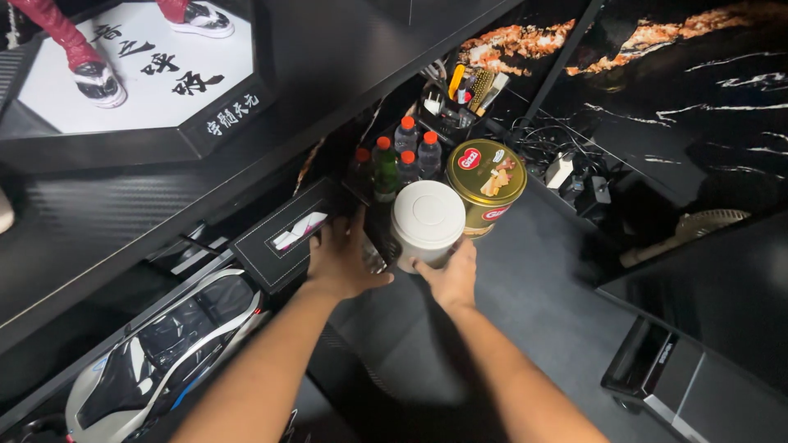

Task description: The person clears and organizes a cluttered desk by moving a tin can, a plastic container, and a remote control holder, then wipes a phone stand with a cloth and places it back on the desk. The desk is in a room with shelves of figurines and a gaming chair.

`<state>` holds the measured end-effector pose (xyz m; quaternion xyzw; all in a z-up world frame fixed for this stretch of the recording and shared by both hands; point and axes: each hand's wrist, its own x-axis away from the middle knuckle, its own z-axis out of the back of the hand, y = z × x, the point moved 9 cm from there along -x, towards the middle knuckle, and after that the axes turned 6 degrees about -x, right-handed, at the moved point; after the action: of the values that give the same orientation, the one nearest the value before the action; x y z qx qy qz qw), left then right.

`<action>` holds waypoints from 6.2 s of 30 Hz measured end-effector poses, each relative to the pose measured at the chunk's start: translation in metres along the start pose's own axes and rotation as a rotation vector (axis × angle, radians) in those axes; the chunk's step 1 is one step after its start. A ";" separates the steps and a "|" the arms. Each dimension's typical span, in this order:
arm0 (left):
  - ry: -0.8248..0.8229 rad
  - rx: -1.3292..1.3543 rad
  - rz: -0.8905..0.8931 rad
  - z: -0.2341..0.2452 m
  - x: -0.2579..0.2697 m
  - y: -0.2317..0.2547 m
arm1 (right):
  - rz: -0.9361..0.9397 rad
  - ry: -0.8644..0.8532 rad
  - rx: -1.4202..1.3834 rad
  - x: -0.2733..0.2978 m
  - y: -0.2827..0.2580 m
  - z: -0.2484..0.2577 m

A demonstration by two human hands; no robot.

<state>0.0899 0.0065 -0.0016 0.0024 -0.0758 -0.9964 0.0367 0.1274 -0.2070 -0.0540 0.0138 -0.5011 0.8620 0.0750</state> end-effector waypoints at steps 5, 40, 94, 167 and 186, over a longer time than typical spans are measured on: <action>-0.067 0.012 0.018 0.003 0.001 0.001 | -0.025 0.004 0.036 0.003 -0.002 0.001; 0.017 0.322 -0.049 0.006 0.029 -0.026 | 0.390 -0.016 0.114 -0.008 -0.055 0.041; 0.019 0.254 -0.180 0.103 0.145 0.144 | 0.195 0.121 -0.001 0.164 0.022 0.315; 0.241 0.203 -0.255 0.017 -0.086 0.119 | 0.026 0.144 -0.015 0.039 -0.033 0.213; -0.189 0.203 -0.103 -0.024 -0.177 0.134 | -0.032 -0.035 0.111 -0.076 -0.032 0.097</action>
<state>0.2767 -0.1163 -0.0049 -0.0841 -0.1789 -0.9800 -0.0220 0.2025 -0.2843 0.0141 0.0413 -0.4534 0.8868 0.0791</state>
